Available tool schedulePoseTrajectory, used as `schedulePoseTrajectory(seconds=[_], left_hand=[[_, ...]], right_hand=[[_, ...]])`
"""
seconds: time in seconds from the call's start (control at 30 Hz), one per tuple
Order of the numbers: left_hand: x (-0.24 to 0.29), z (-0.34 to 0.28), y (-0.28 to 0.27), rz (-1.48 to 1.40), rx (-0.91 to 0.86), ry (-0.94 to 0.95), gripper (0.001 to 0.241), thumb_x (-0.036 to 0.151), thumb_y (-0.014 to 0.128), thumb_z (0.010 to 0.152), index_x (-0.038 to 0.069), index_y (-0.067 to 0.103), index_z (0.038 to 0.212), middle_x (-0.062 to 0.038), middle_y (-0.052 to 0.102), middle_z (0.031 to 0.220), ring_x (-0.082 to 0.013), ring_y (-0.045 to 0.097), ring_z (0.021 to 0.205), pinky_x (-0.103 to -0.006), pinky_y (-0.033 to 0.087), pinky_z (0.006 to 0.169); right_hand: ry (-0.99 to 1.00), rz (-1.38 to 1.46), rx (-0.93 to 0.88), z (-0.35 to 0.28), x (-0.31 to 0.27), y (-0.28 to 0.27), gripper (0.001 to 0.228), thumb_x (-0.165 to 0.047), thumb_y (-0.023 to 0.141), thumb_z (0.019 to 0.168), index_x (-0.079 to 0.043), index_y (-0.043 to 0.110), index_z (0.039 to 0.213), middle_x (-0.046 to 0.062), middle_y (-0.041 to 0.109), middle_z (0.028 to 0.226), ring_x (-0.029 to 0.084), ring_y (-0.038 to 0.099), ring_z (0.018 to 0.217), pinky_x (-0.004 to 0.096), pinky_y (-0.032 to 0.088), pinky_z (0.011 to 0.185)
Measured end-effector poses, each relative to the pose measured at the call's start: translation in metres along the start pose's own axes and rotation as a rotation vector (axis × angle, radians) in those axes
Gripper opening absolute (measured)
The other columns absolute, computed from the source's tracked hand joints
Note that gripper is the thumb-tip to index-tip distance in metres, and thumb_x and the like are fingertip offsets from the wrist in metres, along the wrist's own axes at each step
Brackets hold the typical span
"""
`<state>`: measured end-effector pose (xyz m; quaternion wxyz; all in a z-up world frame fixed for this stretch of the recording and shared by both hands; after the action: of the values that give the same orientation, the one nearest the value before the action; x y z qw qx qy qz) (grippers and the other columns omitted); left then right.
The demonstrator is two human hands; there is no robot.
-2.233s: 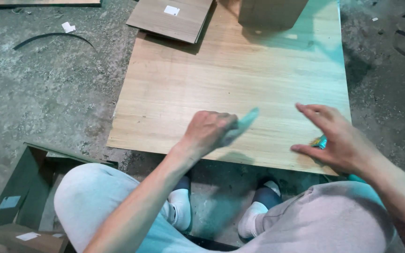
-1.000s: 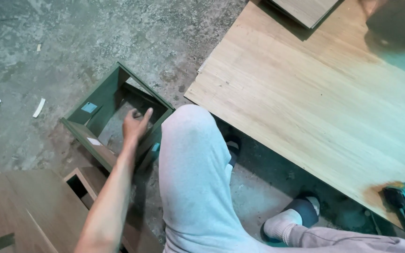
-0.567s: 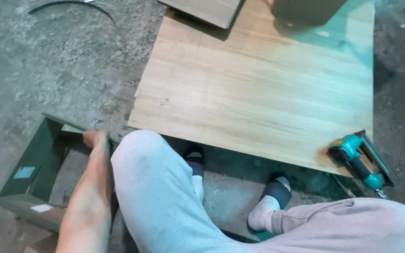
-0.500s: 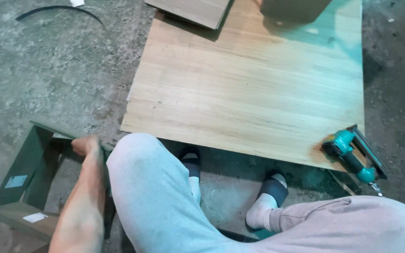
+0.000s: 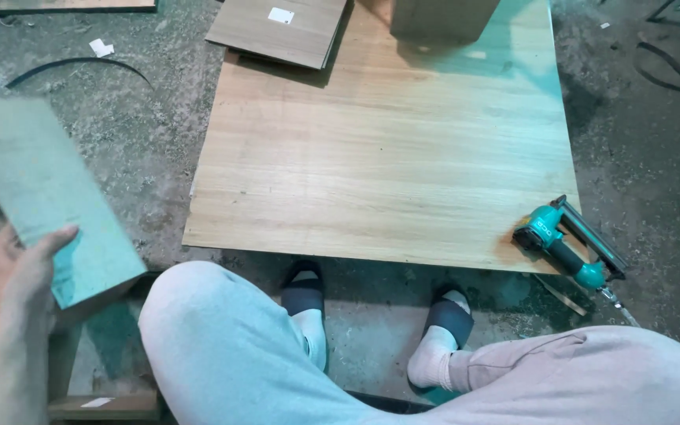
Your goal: Assembling a wooden box by aligning panels and securing them with a pneumatic nail gun
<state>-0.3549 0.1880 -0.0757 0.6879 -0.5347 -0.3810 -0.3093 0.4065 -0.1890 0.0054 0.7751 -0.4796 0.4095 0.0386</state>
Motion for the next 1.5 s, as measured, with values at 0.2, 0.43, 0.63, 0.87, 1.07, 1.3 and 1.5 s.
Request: schedulePoseTrajectory(seconds=[0.2,0.43,0.63,0.87,1.07,1.3,1.5], left_hand=[[0.134,0.014,0.081,0.040,-0.407,0.271,0.065,-0.006,0.072,0.081,-0.012,0.051,0.142,-0.030,0.065,0.121,-0.0374,0.069,0.101,-0.0445,0.061,0.085],[0.209,-0.080,0.216,0.290,-1.081,0.653,0.036,0.007,0.065,0.092,-0.001,0.061,0.127,-0.024,0.075,0.111,-0.0407,0.076,0.100,-0.0506,0.065,0.080],[0.163,-0.177,0.363,0.527,-1.239,1.486,0.036,0.000,0.060,0.075,0.002,0.053,0.111,-0.017,0.074,0.089,-0.0366,0.077,0.079,-0.0438,0.062,0.070],[0.120,-0.198,0.415,0.452,-1.272,1.562,0.036,0.006,0.060,0.077,-0.002,0.060,0.113,-0.014,0.075,0.089,-0.0340,0.077,0.082,-0.0445,0.061,0.074],[0.148,-0.195,0.401,0.407,-1.215,1.395,0.017,0.029,0.064,0.078,0.013,0.066,0.080,-0.005,0.070,0.066,-0.0305,0.074,0.068,-0.0415,0.060,0.063],[0.193,0.060,0.462,-0.065,-0.260,0.543,0.022,0.017,0.073,0.092,0.011,0.066,0.111,-0.009,0.074,0.089,-0.0236,0.076,0.081,-0.0350,0.062,0.070],[0.123,0.180,0.517,-0.353,-0.084,-0.481,0.046,0.026,0.069,0.094,-0.003,0.059,0.129,-0.014,0.071,0.116,-0.0255,0.075,0.105,-0.0334,0.064,0.093]], right_hand=[[0.011,0.059,0.025,0.015,-0.065,0.049,0.031,0.003,0.065,0.107,0.012,0.063,0.136,0.025,0.069,0.105,0.031,0.067,0.088,0.038,0.057,0.070],[0.220,0.929,-0.251,0.030,-0.150,0.184,0.055,-0.027,0.055,0.100,-0.001,0.050,0.148,0.017,0.063,0.136,0.028,0.061,0.126,0.044,0.051,0.104],[0.316,0.385,-0.124,0.052,-0.049,0.212,0.052,-0.022,0.081,0.087,-0.006,0.065,0.134,0.022,0.068,0.125,0.043,0.063,0.118,0.056,0.053,0.094],[0.357,0.057,0.006,0.047,0.027,0.243,0.042,-0.014,0.070,0.085,-0.009,0.073,0.127,0.021,0.076,0.108,0.040,0.070,0.110,0.050,0.056,0.088],[0.409,0.025,-0.083,0.049,0.028,0.271,0.052,-0.021,0.069,0.088,-0.016,0.066,0.139,0.016,0.072,0.125,0.036,0.065,0.118,0.050,0.055,0.095],[0.347,0.006,-0.085,0.056,0.021,0.290,0.050,-0.015,0.064,0.094,-0.008,0.059,0.144,0.021,0.070,0.127,0.039,0.068,0.111,0.049,0.057,0.089],[0.481,-0.026,-0.150,0.057,0.012,0.293,0.058,-0.012,0.060,0.094,-0.006,0.049,0.150,0.016,0.064,0.139,0.029,0.070,0.112,0.039,0.059,0.090]])
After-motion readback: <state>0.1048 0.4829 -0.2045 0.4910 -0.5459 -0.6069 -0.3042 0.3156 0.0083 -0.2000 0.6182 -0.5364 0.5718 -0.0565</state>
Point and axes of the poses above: each hand's wrist, its own z-axis towards the middle knuckle, its own y-axis out of the palm, x = y × z, the point moved 6 cm from there along z, towards the middle knuckle
